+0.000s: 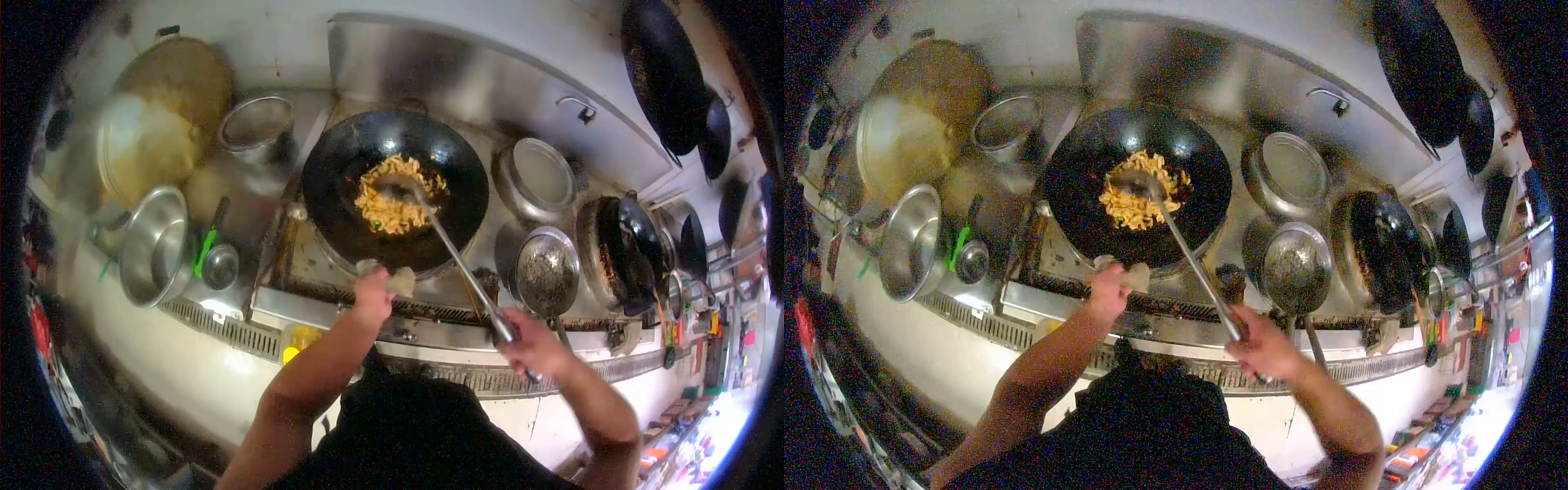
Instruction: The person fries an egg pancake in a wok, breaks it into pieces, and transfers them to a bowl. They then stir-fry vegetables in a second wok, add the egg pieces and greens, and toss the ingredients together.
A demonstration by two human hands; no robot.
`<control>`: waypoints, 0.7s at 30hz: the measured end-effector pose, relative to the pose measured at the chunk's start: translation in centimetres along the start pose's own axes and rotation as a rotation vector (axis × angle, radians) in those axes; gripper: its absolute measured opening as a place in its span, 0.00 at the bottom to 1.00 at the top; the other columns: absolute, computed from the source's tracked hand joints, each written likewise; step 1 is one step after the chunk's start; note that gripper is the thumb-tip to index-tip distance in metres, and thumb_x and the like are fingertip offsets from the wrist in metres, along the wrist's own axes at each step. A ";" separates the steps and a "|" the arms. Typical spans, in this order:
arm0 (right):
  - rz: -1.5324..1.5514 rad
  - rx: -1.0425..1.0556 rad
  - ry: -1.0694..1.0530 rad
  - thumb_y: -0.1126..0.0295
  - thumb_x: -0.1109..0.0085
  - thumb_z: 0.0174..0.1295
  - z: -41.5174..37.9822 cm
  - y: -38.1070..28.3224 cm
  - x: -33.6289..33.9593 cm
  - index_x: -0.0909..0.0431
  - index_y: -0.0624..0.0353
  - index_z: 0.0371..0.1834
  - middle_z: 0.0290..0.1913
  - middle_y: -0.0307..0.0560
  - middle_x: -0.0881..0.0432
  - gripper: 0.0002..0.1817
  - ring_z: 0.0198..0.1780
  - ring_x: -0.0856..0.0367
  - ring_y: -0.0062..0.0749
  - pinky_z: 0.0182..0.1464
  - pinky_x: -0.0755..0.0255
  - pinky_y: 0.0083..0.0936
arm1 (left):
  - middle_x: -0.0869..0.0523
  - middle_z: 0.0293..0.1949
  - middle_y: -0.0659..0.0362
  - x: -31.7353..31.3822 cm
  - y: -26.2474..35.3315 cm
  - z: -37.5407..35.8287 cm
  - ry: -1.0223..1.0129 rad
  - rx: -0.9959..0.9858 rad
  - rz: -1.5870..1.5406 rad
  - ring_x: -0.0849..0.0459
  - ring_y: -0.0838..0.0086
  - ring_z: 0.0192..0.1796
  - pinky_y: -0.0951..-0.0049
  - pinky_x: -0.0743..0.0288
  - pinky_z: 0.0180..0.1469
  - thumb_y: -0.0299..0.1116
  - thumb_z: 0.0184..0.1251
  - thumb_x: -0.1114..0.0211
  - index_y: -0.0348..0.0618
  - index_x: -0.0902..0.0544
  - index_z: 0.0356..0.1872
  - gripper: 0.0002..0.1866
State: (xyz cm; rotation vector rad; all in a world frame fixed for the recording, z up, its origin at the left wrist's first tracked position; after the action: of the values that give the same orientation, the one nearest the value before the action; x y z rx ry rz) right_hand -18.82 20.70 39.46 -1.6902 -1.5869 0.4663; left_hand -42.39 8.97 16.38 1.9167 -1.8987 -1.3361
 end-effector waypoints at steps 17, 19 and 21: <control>-0.774 0.246 0.192 0.71 0.47 0.52 -3.6 0.0 -1.2 0.52 0.45 0.68 0.38 0.54 0.21 0.39 0.20 0.22 0.31 0.25 0.26 0.25 | 0.26 0.44 0.56 1.9 -1.5 -17.1 0.165 -0.211 -0.097 0.26 0.72 0.42 0.70 0.27 0.39 0.26 0.54 0.42 0.42 0.37 0.56 0.25; -0.489 -0.034 0.016 0.71 0.47 0.54 -5.3 -2.6 -0.4 0.54 0.43 0.68 0.28 0.59 0.22 0.39 0.20 0.22 0.38 0.28 0.26 0.32 | 0.24 0.35 0.58 0.4 1.2 -15.9 0.111 -0.259 0.090 0.25 0.73 0.33 0.70 0.29 0.31 0.30 0.55 0.41 0.43 0.33 0.49 0.19; -0.337 0.013 -0.013 0.72 0.46 0.53 -4.0 -2.0 0.1 0.51 0.46 0.68 0.24 0.53 0.21 0.38 0.13 0.26 0.28 0.21 0.28 0.28 | 0.30 0.21 0.62 -3.1 4.3 -14.0 0.131 -0.019 -0.084 0.29 0.75 0.20 0.72 0.37 0.18 0.32 0.55 0.41 0.46 0.29 0.27 0.06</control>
State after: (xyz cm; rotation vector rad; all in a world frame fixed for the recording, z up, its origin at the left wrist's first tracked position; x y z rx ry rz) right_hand -17.34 19.57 43.52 -1.3739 -1.8295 0.3152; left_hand -35.92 4.18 29.01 2.0409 -1.7576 -1.2128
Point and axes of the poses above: each hand's wrist, its own z-axis towards the middle knuckle, its own x-axis out of the back of the hand, y = z × x, the point moved 5 cm from there along z, towards the middle knuckle
